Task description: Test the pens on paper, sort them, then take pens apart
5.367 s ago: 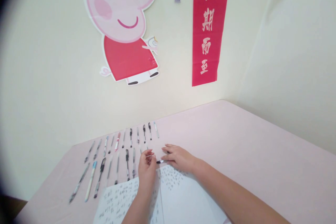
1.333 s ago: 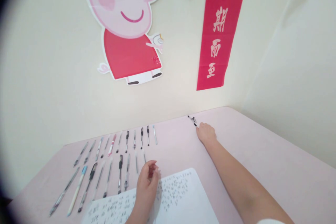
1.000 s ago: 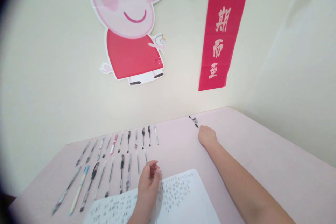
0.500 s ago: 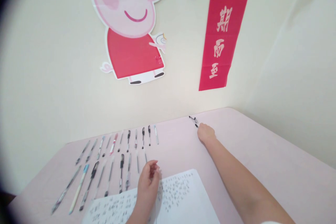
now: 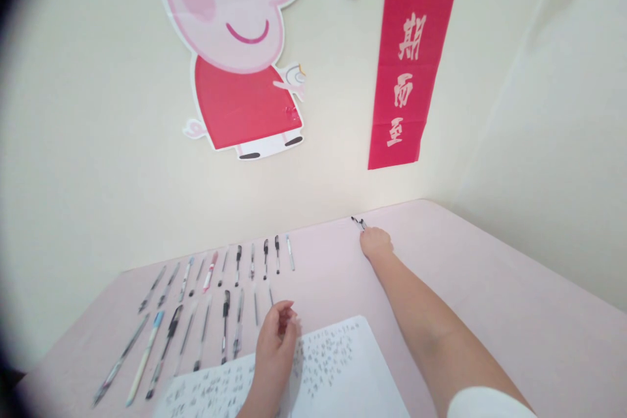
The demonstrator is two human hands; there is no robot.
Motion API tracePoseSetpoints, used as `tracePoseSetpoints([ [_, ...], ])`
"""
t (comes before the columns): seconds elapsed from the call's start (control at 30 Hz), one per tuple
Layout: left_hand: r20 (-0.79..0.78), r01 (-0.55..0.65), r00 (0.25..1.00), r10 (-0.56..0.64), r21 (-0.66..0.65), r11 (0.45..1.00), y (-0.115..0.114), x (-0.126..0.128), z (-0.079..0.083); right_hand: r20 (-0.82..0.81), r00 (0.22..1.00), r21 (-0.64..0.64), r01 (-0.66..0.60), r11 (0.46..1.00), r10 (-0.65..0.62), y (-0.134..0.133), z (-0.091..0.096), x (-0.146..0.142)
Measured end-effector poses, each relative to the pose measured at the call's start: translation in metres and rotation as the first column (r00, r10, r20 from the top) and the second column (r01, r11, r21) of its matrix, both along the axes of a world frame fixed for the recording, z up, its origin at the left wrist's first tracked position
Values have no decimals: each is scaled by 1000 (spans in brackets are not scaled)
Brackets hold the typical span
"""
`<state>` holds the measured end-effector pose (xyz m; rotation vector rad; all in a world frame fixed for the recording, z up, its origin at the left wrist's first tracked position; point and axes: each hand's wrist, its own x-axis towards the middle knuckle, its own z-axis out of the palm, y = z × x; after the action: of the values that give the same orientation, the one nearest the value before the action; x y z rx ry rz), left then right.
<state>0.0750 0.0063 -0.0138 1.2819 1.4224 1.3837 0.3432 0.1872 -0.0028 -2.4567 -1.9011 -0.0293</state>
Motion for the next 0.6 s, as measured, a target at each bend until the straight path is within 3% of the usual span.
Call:
tracePoseSetpoints([
  [0.33, 0, 4, 1000, -4, 6, 1000, 0, 0, 0, -12, 1000, -13, -7, 1000, 7, 1, 5, 0],
  [0.6, -26, 1, 1000, -1, 6, 1000, -1, 0, 3, -25, 1000, 102, -9, 995, 11, -18, 18, -22],
])
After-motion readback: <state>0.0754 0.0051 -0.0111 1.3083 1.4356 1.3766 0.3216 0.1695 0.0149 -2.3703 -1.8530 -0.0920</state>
